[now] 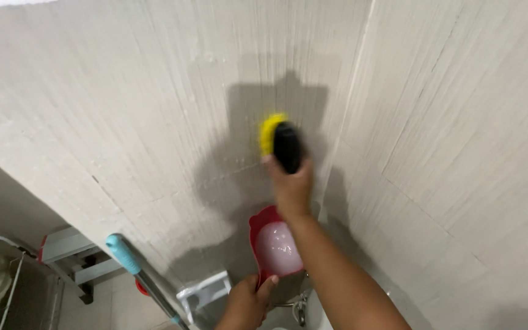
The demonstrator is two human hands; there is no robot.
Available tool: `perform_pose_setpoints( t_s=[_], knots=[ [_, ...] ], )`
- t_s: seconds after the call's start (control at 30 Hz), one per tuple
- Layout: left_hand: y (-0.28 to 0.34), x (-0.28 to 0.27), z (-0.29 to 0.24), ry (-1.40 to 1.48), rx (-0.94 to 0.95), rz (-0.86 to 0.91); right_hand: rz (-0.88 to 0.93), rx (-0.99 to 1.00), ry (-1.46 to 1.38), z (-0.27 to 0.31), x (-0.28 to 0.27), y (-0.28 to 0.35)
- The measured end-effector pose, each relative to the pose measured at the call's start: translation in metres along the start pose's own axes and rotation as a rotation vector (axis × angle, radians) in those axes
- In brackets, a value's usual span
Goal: The person washes their hands using a handheld bidet sprayer, then uses a yellow scrub brush and a red scoop filled with soapy water to scrub the tiled bathroom wall. They repeatedly dip the brush into the scoop and scrub different sections of the wall before rinsing their hands again.
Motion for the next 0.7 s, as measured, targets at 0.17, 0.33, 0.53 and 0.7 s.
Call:
perform_pose_setpoints(
  t_s=[0.17, 0.33, 0.53, 0.7],
  knots=[
    [-0.041, -0.010, 0.050, -0.052, 0.089, -0.034, -0.332, 0.272, -0.443, -0.111, -0.019, -0.030],
    [-0.041, -0.013, 0.061, -0.151, -0.035, -0.057, -0.443, 0.633, -0.537, -0.139, -0.019, -0.018],
    [-0.045, -0.011, 0.077, -0.140, -0.051, -0.058, -0.289, 0.199, -0.635, -0.020, -0.018, -0.051],
    [-0.039, -0.008, 0.068, -0.155, 0.046, -0.064, -0.172, 0.018, -0.586, -0.022, -0.005, -0.049]
  ],
)
Point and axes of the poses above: each hand's wrist, its own y-axis away from the middle knuckle, its own x-axis out of the palm, z = x × y, the point moved 5 cm from there along -y, towards the middle knuckle, and after that the axes turned 14 degrees about y, right-handed, at the moved point
